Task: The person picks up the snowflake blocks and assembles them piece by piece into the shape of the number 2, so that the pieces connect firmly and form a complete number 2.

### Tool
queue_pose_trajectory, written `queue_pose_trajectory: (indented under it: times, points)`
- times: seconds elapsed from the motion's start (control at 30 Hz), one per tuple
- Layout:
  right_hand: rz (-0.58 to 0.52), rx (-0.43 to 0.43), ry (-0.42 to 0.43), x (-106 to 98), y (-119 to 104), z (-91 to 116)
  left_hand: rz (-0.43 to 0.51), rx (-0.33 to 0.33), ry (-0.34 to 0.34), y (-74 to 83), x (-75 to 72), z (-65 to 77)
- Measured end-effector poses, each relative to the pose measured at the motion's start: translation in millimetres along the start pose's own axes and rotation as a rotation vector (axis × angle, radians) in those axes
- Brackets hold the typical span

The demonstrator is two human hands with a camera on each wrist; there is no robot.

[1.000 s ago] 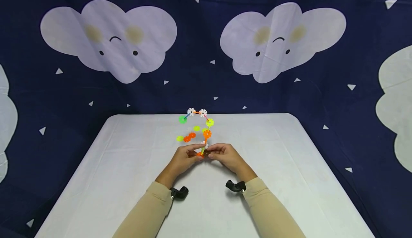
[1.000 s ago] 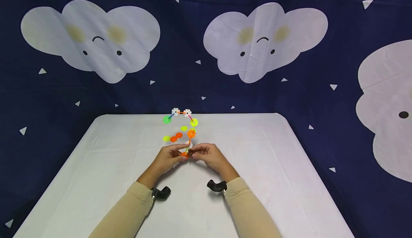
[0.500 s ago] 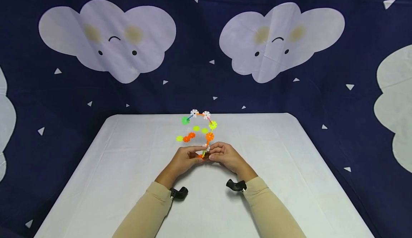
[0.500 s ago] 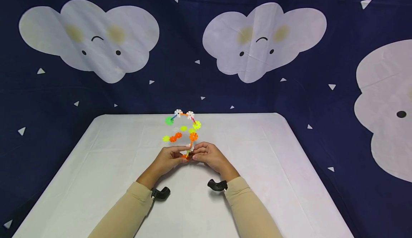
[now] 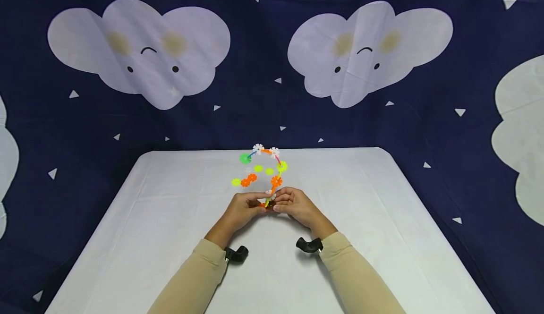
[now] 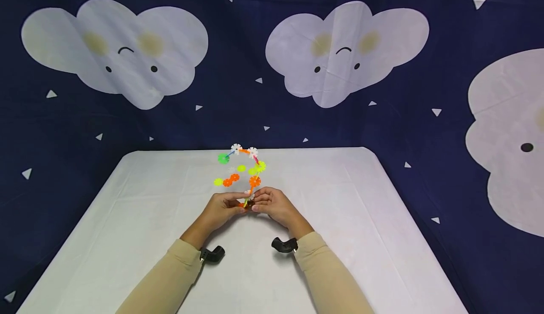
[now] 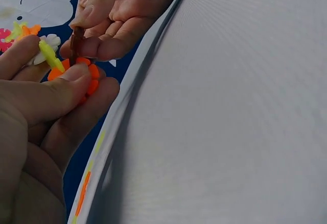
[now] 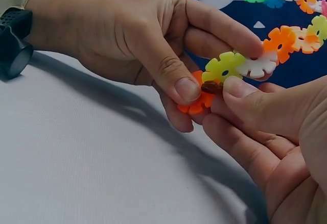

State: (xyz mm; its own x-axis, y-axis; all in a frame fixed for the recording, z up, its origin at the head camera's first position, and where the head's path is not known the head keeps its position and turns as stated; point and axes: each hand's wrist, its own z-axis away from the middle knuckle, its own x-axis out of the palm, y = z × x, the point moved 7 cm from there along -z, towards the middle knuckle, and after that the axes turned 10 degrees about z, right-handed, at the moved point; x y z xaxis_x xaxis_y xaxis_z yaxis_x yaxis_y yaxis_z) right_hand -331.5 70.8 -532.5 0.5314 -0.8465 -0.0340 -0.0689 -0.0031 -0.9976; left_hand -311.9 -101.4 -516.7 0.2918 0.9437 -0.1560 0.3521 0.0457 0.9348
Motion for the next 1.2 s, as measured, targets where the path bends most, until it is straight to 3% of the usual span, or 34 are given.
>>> queue_pose_trajectory:
  times: [0.17,0.27,0.4,0.53,0.67,0.77,0.9,1.03,1.2]
  points:
    - [0.005,-0.034,0.011,-2,-3,1,0.05,-0.005,-0.008,-1.7,-0.1,-1.0]
    - [0.017,-0.078,0.009,-4,-4,0,0.034,0.014,0.014,-2.0,-2.2,-1.3]
    - [0.029,-0.114,0.017,-9,-5,-4,-0.04,0.068,0.094,-1.4,-8.7,-1.8]
    - [0.1,-0.1,0.128,-18,-2,-13,-0.089,0.104,0.207,-1.2,-18.3,-2.0]
    - [0.355,-0.042,0.245,-21,2,-26,-0.078,0.103,0.312,-1.7,-28.7,-1.3]
    - [0.595,-0.045,0.263,-15,2,-38,-0.046,0.094,0.384,-3.2,-36.5,-0.6]
    - [0.859,-0.12,0.233,-1,0,-57,-0.009,0.087,0.453,-4.6,-44.1,1.1]
    - [1.075,-0.194,0.187,20,-1,-74,0.018,0.127,0.514,-4.0,-50.4,4.1]
    - [1.348,-0.217,0.083,47,2,-91,0.051,0.159,0.586,-4.1,-57.9,5.9]
